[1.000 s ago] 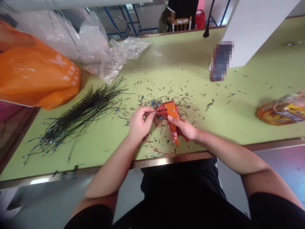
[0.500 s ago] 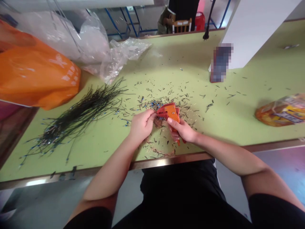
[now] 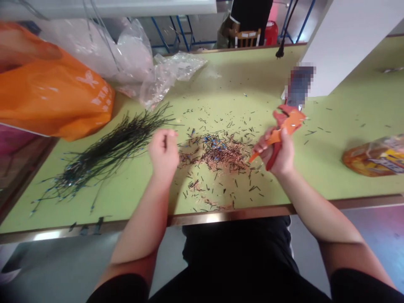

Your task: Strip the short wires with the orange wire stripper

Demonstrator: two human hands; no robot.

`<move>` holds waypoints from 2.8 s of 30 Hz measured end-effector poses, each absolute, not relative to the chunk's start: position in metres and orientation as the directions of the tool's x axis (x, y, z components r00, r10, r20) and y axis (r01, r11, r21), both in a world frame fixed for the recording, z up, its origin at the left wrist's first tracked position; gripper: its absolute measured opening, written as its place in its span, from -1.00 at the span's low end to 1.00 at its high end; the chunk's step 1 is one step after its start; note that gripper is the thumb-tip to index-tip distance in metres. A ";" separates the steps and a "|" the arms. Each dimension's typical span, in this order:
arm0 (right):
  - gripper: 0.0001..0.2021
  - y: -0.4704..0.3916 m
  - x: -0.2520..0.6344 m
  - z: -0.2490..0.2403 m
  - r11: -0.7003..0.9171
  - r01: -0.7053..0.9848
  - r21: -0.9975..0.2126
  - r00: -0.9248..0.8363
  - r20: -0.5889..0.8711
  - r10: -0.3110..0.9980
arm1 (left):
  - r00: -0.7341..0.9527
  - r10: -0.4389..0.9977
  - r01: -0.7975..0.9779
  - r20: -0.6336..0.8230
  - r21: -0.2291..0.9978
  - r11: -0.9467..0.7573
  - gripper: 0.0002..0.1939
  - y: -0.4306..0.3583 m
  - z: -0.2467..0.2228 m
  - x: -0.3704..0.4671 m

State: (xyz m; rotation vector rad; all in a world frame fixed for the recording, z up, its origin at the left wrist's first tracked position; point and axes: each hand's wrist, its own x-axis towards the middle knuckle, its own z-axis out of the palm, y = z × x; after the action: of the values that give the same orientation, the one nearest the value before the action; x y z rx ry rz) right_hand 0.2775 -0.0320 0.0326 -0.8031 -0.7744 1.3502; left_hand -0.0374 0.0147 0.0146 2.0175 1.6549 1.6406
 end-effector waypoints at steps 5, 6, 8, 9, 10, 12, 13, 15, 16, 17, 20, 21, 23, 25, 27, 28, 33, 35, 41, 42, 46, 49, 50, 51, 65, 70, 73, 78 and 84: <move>-0.49 -0.037 0.248 0.002 -0.192 -0.459 -0.867 -0.292 -0.057 0.955 | 0.264 0.773 0.708 0.577 0.428 -0.562 -0.76 -0.021 0.014 0.003; -0.48 -0.040 0.243 -0.002 -0.219 -0.437 -0.872 -0.342 -0.064 0.938 | 0.297 0.760 0.714 0.578 0.394 -0.579 -0.77 -0.025 0.014 0.007; -0.47 -0.046 0.236 -0.007 -0.237 -0.400 -0.885 -0.397 -0.065 0.915 | 0.345 0.743 0.727 0.574 0.338 -0.598 -0.76 -0.030 0.015 0.012; -0.46 -0.048 0.234 -0.008 -0.238 -0.388 -0.891 -0.410 -0.064 0.910 | 0.361 0.735 0.730 0.574 0.316 -0.606 -0.76 -0.030 0.015 0.012; -0.45 -0.049 0.232 -0.008 -0.239 -0.381 -0.893 -0.417 -0.064 0.907 | 0.370 0.727 0.733 0.579 0.299 -0.611 -0.76 -0.031 0.015 0.013; -0.43 -0.051 0.229 -0.008 -0.244 -0.379 -0.893 -0.426 -0.065 0.902 | 0.378 0.706 0.729 0.599 0.277 -0.626 -0.78 -0.032 0.016 0.014; -0.43 -0.051 0.228 -0.009 -0.247 -0.379 -0.892 -0.433 -0.064 0.899 | 0.382 0.697 0.725 0.607 0.270 -0.633 -0.79 -0.033 0.016 0.015; -0.40 -0.051 0.225 -0.012 -0.246 -0.372 -0.895 -0.456 -0.055 0.888 | 0.397 0.683 0.714 0.613 0.262 -0.650 -0.80 -0.037 0.017 0.018; -0.38 -0.051 0.223 -0.015 -0.244 -0.366 -0.898 -0.467 -0.049 0.883 | 0.408 0.679 0.707 0.611 0.260 -0.658 -0.81 -0.039 0.017 0.019; -0.37 -0.052 0.222 -0.017 -0.243 -0.362 -0.900 -0.474 -0.046 0.879 | 0.418 0.674 0.699 0.609 0.258 -0.667 -0.81 -0.041 0.018 0.021; -0.35 -0.054 0.220 -0.025 -0.247 -0.349 -0.904 -0.468 -0.061 0.882 | 0.440 0.667 0.681 0.601 0.261 -0.684 -0.78 -0.046 0.019 0.024; -0.34 -0.055 0.220 -0.028 -0.248 -0.341 -0.907 -0.455 -0.071 0.887 | 0.444 0.668 0.680 0.597 0.262 -0.685 -0.78 -0.047 0.019 0.025; -0.32 -0.056 0.220 -0.031 -0.242 -0.326 -0.914 -0.430 -0.084 0.899 | 0.450 0.671 0.681 0.590 0.260 -0.685 -0.77 -0.048 0.018 0.025; -0.31 -0.057 0.221 -0.034 -0.233 -0.323 -0.917 -0.411 -0.085 0.907 | 0.450 0.666 0.683 0.594 0.251 -0.686 -0.76 -0.048 0.018 0.026; -0.32 -0.058 0.221 -0.037 -0.227 -0.325 -0.918 -0.390 -0.088 0.916 | 0.448 0.653 0.681 0.610 0.240 -0.692 -0.75 -0.049 0.019 0.026; -0.32 -0.058 0.221 -0.038 -0.229 -0.323 -0.918 -0.376 -0.097 0.921 | 0.449 0.646 0.678 0.618 0.235 -0.696 -0.74 -0.049 0.020 0.027; -0.33 -0.061 0.218 -0.037 -0.257 -0.296 -0.920 -0.296 -0.167 0.940 | 0.475 0.615 0.658 0.630 0.210 -0.723 -0.72 -0.052 0.023 0.028; -0.34 -0.062 0.217 -0.033 -0.258 -0.285 -0.923 -0.265 -0.183 0.947 | 0.477 0.611 0.659 0.632 0.203 -0.724 -0.73 -0.053 0.022 0.029; -0.33 -0.065 0.216 -0.032 -0.226 -0.205 -0.952 -0.164 -0.195 0.967 | 0.485 0.599 0.656 0.637 0.188 -0.731 -0.73 -0.054 0.021 0.032; -0.33 -0.065 0.216 -0.033 -0.215 -0.195 -0.957 -0.143 -0.190 0.971 | 0.484 0.598 0.656 0.639 0.188 -0.731 -0.73 -0.054 0.021 0.032; -0.35 -0.066 0.217 -0.037 -0.169 -0.187 -0.968 -0.073 -0.158 0.985 | 0.474 0.584 0.655 0.659 0.179 -0.734 -0.73 -0.054 0.023 0.033; -0.37 -0.066 0.218 -0.039 -0.163 -0.183 -0.969 -0.064 -0.154 0.986 | 0.472 0.557 0.649 0.683 0.158 -0.744 -0.77 -0.054 0.023 0.033; -0.38 -0.066 0.219 -0.039 -0.169 -0.176 -0.970 -0.069 -0.159 0.985 | 0.473 0.554 0.649 0.686 0.154 -0.745 -0.78 -0.054 0.023 0.033; -0.38 -0.066 0.219 -0.039 -0.178 -0.168 -0.970 -0.077 -0.167 0.983 | 0.475 0.554 0.649 0.684 0.153 -0.745 -0.79 -0.054 0.023 0.033; -0.38 -0.067 0.211 -0.024 -0.219 -0.166 -0.962 -0.148 -0.195 0.970 | 0.509 0.601 0.637 0.616 0.200 -0.745 -0.78 -0.057 0.020 0.033; -0.34 -0.062 0.212 -0.019 -0.248 -0.246 -0.937 -0.286 -0.174 0.942 | 0.431 0.641 0.620 0.635 0.308 -0.722 -0.78 -0.054 0.019 0.032; -0.32 -0.058 0.216 -0.010 -0.290 -0.349 -0.891 -0.424 -0.125 0.897 | 0.332 0.772 0.546 0.543 0.557 -0.626 -0.80 -0.048 0.021 0.027; -0.34 -0.057 0.223 0.001 -0.411 -0.344 -0.844 -0.591 -0.146 0.794 | 0.199 0.914 0.344 0.353 0.848 -0.402 -0.71 -0.032 0.024 0.017; -0.41 -0.060 0.225 -0.001 -0.457 -0.334 -0.824 -0.676 -0.128 0.726 | 0.447 0.891 0.015 0.084 0.995 -0.102 -0.64 -0.030 0.022 0.022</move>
State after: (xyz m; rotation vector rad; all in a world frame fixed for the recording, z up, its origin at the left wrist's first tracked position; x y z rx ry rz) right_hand 0.2248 -0.0596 -0.0015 -0.6286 -1.0722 2.1495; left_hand 0.0219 -0.0295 0.0222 1.4897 0.8392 0.9070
